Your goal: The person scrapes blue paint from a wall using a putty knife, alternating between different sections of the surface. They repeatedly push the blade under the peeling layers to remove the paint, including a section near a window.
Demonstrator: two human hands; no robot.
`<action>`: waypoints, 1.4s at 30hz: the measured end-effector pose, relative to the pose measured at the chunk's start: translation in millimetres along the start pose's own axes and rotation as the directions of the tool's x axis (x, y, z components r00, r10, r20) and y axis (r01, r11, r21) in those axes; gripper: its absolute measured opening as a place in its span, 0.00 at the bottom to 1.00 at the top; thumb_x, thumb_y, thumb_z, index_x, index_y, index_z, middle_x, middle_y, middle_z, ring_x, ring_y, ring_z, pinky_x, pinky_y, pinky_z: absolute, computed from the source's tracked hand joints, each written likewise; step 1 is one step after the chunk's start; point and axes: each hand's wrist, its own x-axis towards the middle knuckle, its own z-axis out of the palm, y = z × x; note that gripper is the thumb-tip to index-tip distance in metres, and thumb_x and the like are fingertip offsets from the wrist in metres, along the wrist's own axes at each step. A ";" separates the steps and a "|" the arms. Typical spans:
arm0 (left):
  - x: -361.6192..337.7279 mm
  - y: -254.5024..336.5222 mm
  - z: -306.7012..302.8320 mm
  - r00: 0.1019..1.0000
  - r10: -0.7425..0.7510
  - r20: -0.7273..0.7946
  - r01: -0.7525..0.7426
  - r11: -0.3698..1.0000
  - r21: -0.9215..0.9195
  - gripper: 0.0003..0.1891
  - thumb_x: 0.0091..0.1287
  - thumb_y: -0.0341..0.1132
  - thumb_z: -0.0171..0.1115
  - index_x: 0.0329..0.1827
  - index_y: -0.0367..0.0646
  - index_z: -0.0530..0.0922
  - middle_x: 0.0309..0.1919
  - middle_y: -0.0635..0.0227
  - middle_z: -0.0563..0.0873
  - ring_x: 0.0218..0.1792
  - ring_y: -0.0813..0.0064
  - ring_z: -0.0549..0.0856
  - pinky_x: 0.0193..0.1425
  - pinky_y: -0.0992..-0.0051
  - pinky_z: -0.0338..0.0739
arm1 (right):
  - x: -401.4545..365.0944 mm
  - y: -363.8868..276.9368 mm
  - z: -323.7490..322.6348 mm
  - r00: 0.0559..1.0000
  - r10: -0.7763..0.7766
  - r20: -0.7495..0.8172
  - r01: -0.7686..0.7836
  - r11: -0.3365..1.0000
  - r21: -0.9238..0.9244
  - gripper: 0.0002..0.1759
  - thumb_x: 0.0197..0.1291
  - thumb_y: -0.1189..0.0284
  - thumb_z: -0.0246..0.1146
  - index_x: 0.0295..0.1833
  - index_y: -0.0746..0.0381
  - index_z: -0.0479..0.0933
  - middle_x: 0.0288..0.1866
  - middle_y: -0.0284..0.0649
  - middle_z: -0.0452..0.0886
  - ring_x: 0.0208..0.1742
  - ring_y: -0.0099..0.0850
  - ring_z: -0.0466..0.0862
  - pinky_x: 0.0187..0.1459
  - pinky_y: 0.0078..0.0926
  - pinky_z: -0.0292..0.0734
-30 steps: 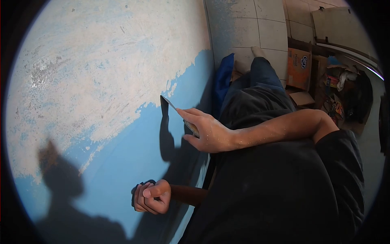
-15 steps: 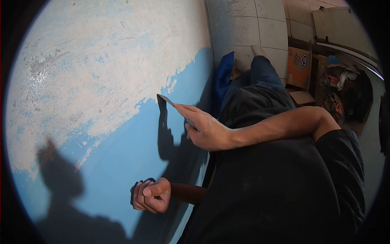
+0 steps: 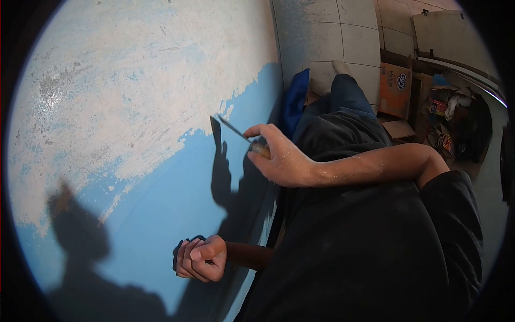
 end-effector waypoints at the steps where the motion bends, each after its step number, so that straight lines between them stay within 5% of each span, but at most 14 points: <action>1: 0.7 1.0 -0.3 1.000 -0.004 0.003 0.004 1.000 0.003 0.22 0.74 0.30 0.48 0.16 0.47 0.66 0.11 0.75 0.73 0.18 0.75 0.78 0.33 0.73 0.73 | 0.2 -3.9 -2.0 0.999 0.015 0.030 -0.016 1.000 0.019 0.24 0.70 0.76 0.59 0.68 0.68 0.63 0.56 0.53 0.73 0.46 0.34 0.82 0.52 0.34 0.79; 4: 0.9 1.4 0.6 1.000 -0.008 0.005 0.008 1.000 0.013 0.22 0.75 0.31 0.47 0.16 0.47 0.65 0.11 0.76 0.73 0.18 0.75 0.79 0.33 0.73 0.72 | -2.2 -4.7 -0.7 0.985 -0.115 0.130 0.116 0.993 -0.004 0.28 0.70 0.75 0.59 0.73 0.69 0.63 0.56 0.53 0.74 0.47 0.37 0.82 0.53 0.33 0.79; 5: 0.7 0.7 0.0 1.000 -0.006 0.008 0.006 1.000 0.017 0.22 0.75 0.31 0.47 0.16 0.47 0.65 0.11 0.76 0.73 0.18 0.75 0.79 0.33 0.73 0.72 | -2.3 24.9 25.3 0.930 -0.368 -0.012 0.362 0.921 -0.142 0.29 0.71 0.76 0.58 0.75 0.70 0.63 0.59 0.53 0.75 0.43 0.37 0.84 0.48 0.30 0.81; 8: 1.0 1.3 -1.2 1.000 -0.015 0.028 0.015 1.000 0.003 0.22 0.75 0.30 0.47 0.16 0.48 0.65 0.11 0.77 0.73 0.18 0.76 0.79 0.34 0.74 0.72 | 0.0 33.0 27.8 0.919 -0.388 -0.067 0.379 0.918 -0.118 0.28 0.71 0.77 0.56 0.74 0.70 0.63 0.63 0.54 0.74 0.40 0.34 0.84 0.43 0.27 0.81; 9: 0.7 0.3 -1.0 1.000 -0.012 0.024 0.012 1.000 0.000 0.22 0.75 0.31 0.47 0.16 0.48 0.65 0.11 0.77 0.73 0.18 0.76 0.79 0.34 0.74 0.72 | -4.0 12.6 14.4 0.978 -0.208 0.017 0.208 0.978 -0.010 0.27 0.73 0.78 0.55 0.75 0.70 0.62 0.62 0.53 0.74 0.40 0.34 0.84 0.45 0.27 0.81; 12: -0.2 0.6 -0.8 1.000 -0.015 0.022 0.015 1.000 -0.005 0.22 0.75 0.31 0.48 0.16 0.48 0.66 0.11 0.77 0.73 0.18 0.76 0.79 0.34 0.73 0.72 | -0.2 13.6 16.0 0.963 -0.262 -0.065 0.260 0.965 -0.041 0.25 0.73 0.78 0.53 0.74 0.70 0.64 0.58 0.51 0.76 0.39 0.32 0.83 0.43 0.27 0.81; 19: 0.5 1.4 -1.2 0.999 -0.020 0.041 0.019 1.000 0.017 0.23 0.75 0.31 0.47 0.15 0.48 0.65 0.11 0.77 0.73 0.17 0.76 0.79 0.34 0.73 0.72 | 4.5 9.4 -2.3 0.999 -0.024 -0.040 0.023 1.000 -0.014 0.28 0.72 0.73 0.59 0.74 0.69 0.65 0.59 0.50 0.76 0.47 0.34 0.81 0.55 0.30 0.76; 27: -1.0 -0.1 -1.3 0.998 -0.037 0.042 0.036 0.999 0.024 0.23 0.75 0.31 0.46 0.15 0.48 0.65 0.11 0.77 0.73 0.17 0.76 0.79 0.34 0.74 0.72 | 11.0 27.0 4.6 0.957 -0.285 -0.060 0.273 0.949 -0.156 0.31 0.70 0.80 0.56 0.77 0.69 0.59 0.68 0.53 0.71 0.49 0.36 0.82 0.53 0.30 0.79; 37: 0.5 0.4 -0.9 0.999 -0.029 0.035 0.028 0.999 0.028 0.23 0.74 0.30 0.45 0.14 0.49 0.64 0.10 0.76 0.72 0.16 0.77 0.77 0.33 0.76 0.72 | 35.6 22.7 9.8 0.990 -0.099 -0.099 0.086 0.988 -0.126 0.31 0.70 0.76 0.59 0.76 0.70 0.61 0.60 0.55 0.76 0.52 0.40 0.84 0.54 0.34 0.80; 42: 2.8 1.2 0.7 0.999 -0.015 0.046 0.014 0.999 0.033 0.23 0.73 0.30 0.44 0.14 0.48 0.64 0.09 0.75 0.71 0.16 0.77 0.77 0.32 0.76 0.72 | 11.4 20.9 20.7 0.983 -0.171 -0.070 0.160 0.977 -0.144 0.33 0.66 0.74 0.63 0.75 0.69 0.65 0.54 0.53 0.78 0.50 0.41 0.82 0.55 0.32 0.77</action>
